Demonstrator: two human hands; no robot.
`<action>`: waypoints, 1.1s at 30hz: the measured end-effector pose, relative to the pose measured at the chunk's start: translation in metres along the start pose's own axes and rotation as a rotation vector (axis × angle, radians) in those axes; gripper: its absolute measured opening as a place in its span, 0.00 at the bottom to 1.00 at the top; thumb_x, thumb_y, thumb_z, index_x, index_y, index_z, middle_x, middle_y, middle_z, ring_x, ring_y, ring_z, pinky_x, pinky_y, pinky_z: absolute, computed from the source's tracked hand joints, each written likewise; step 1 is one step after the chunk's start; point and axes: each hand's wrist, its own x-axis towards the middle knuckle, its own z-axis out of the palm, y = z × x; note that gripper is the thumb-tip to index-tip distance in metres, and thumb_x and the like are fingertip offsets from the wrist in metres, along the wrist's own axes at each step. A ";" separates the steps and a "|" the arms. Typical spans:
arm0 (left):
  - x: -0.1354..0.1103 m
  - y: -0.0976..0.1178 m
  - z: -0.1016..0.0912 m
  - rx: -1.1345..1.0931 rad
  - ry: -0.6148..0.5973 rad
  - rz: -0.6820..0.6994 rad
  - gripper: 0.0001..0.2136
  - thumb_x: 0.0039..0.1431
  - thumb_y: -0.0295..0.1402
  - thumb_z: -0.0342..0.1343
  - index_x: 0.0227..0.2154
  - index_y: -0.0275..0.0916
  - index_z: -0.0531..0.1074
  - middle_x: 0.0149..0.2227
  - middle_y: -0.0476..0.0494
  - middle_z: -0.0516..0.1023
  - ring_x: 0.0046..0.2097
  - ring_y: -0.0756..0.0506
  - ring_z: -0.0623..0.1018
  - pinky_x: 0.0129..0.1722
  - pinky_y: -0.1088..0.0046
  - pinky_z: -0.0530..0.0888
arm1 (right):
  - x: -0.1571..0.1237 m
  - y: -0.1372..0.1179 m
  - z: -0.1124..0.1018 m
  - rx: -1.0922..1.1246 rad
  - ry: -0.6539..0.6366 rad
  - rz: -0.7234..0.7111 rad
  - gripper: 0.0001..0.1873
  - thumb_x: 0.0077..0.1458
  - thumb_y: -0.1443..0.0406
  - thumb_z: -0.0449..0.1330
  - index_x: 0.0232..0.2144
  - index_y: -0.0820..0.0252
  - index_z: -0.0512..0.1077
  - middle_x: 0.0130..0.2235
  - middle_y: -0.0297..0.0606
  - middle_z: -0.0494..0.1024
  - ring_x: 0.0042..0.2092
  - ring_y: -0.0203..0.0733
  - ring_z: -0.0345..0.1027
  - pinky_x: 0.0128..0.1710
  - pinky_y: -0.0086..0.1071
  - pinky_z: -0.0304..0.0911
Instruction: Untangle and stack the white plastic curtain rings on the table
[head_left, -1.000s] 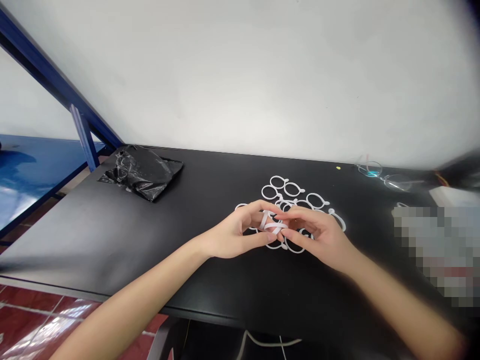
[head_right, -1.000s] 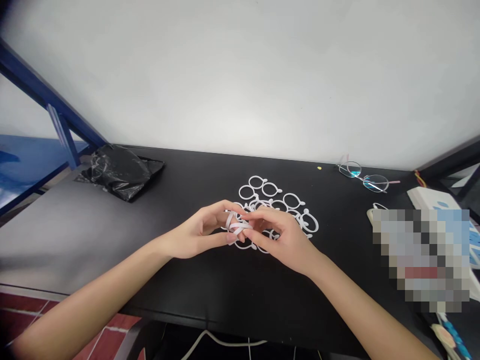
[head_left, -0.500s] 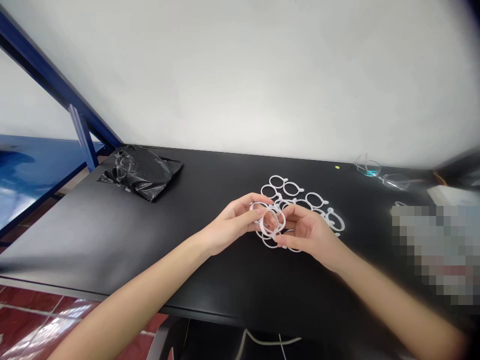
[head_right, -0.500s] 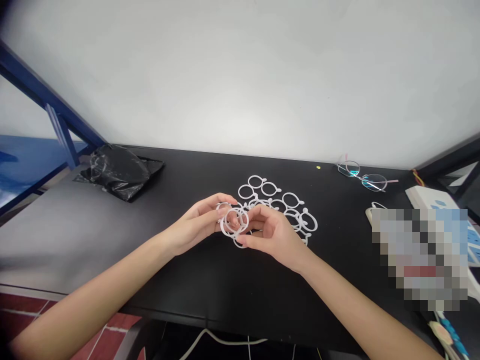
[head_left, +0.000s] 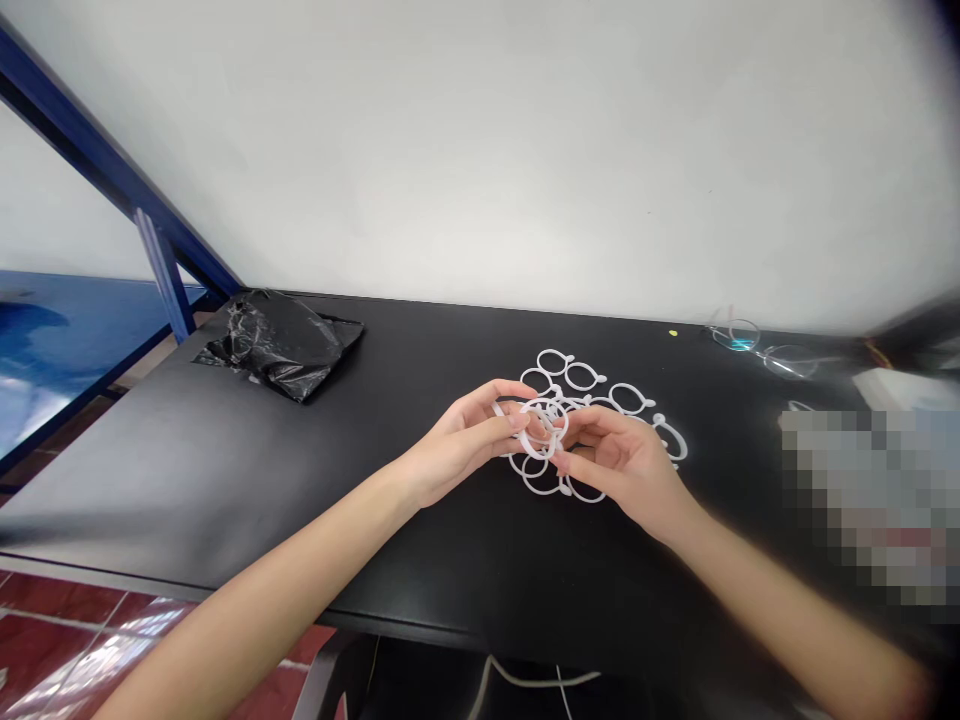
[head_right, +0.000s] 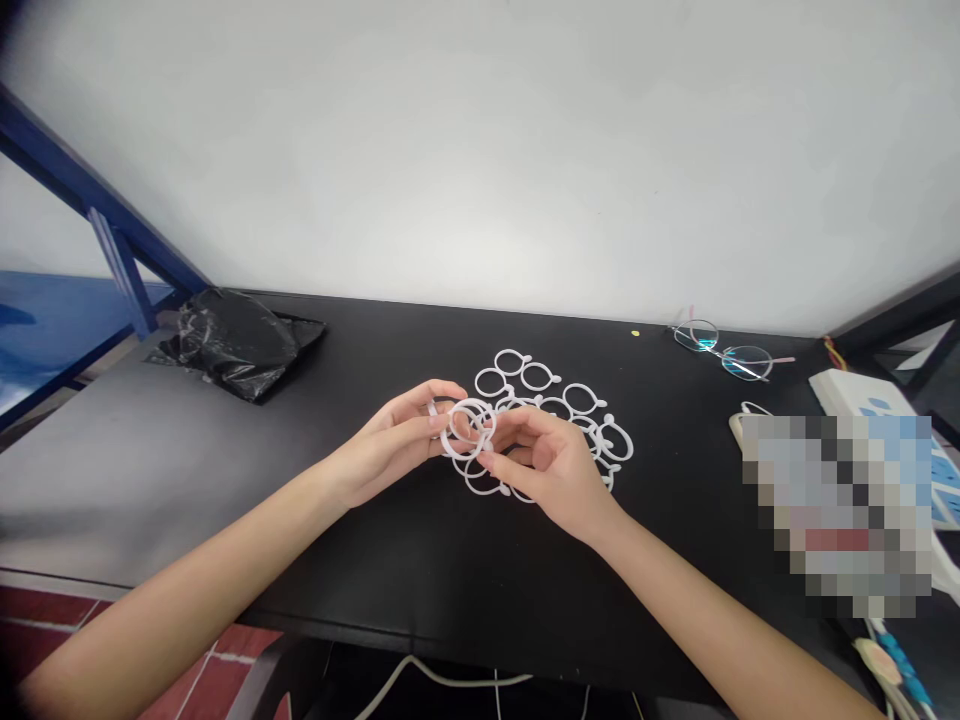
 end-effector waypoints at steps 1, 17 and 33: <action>0.000 0.001 0.000 0.001 0.008 -0.012 0.10 0.61 0.32 0.59 0.44 0.39 0.72 0.38 0.44 0.79 0.42 0.46 0.78 0.50 0.65 0.71 | 0.000 0.000 0.000 -0.007 0.006 -0.009 0.10 0.50 0.63 0.69 0.36 0.56 0.76 0.34 0.36 0.77 0.36 0.39 0.74 0.35 0.34 0.75; 0.000 -0.002 0.001 0.083 0.022 -0.045 0.07 0.54 0.29 0.65 0.35 0.35 0.75 0.36 0.45 0.79 0.37 0.50 0.77 0.44 0.71 0.72 | 0.003 -0.002 -0.001 0.034 0.149 0.032 0.11 0.49 0.60 0.70 0.34 0.58 0.76 0.35 0.39 0.80 0.37 0.42 0.75 0.30 0.34 0.75; -0.002 -0.005 0.008 0.191 0.008 -0.020 0.19 0.56 0.33 0.64 0.48 0.39 0.65 0.29 0.48 0.77 0.34 0.48 0.77 0.32 0.74 0.74 | 0.000 -0.001 0.001 -0.096 0.037 0.064 0.12 0.54 0.56 0.65 0.34 0.58 0.76 0.29 0.38 0.81 0.29 0.42 0.77 0.25 0.34 0.73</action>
